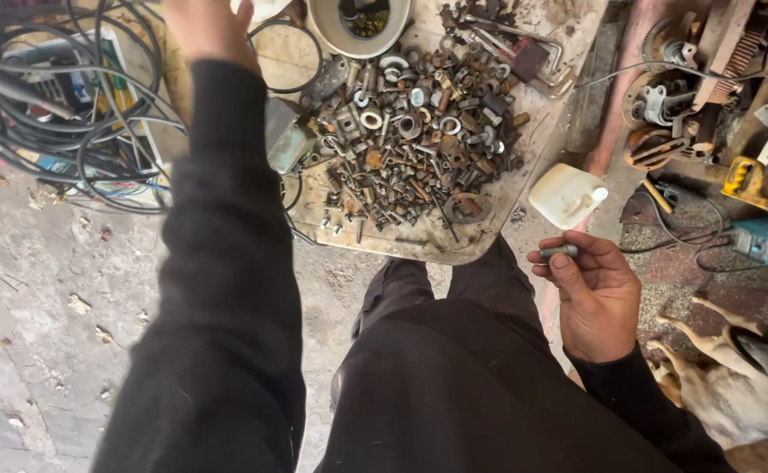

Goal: The person sorts through a large pile of mixed metal fasteners on a workbench, picking up and examining various bolts, nuts, and washers. They place some items into a white plastic container and later pet a dog that enters the scene.

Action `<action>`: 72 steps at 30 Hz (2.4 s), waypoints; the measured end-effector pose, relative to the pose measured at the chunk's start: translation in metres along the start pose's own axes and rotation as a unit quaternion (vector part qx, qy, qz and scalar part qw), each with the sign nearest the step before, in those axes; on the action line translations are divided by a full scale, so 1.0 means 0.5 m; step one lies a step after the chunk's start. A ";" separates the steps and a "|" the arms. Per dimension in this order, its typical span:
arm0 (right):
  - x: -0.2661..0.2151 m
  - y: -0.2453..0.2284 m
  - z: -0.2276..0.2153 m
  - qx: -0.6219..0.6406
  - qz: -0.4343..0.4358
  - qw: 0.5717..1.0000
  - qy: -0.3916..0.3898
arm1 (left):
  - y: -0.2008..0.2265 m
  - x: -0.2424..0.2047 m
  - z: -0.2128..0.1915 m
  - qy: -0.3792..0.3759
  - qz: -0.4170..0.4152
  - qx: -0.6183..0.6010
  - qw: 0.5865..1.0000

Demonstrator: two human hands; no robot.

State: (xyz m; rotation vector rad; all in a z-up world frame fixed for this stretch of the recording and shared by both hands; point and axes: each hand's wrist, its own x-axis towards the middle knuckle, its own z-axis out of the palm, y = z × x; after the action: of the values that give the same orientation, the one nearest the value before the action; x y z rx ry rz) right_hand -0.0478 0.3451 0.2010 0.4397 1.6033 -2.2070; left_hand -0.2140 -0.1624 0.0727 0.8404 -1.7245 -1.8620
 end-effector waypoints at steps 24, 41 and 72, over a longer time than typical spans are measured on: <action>0.039 0.070 -0.025 -0.007 0.116 0.993 0.007 | -0.171 -0.472 0.187 -0.349 0.273 0.548 0.709; 0.033 0.093 -0.014 -0.023 0.140 0.990 -0.017 | -0.192 -0.458 0.079 -0.330 0.360 0.513 0.706; 0.040 0.076 0.004 -0.036 0.130 0.990 -0.051 | -0.021 -0.429 0.049 -0.220 -0.298 -0.447 0.814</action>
State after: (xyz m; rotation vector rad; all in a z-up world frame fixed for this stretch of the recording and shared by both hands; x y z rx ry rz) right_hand -0.0477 0.3303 0.1608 0.4790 1.4762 -1.9395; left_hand -0.0791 0.0059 0.0892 0.5806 -0.5313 -3.0722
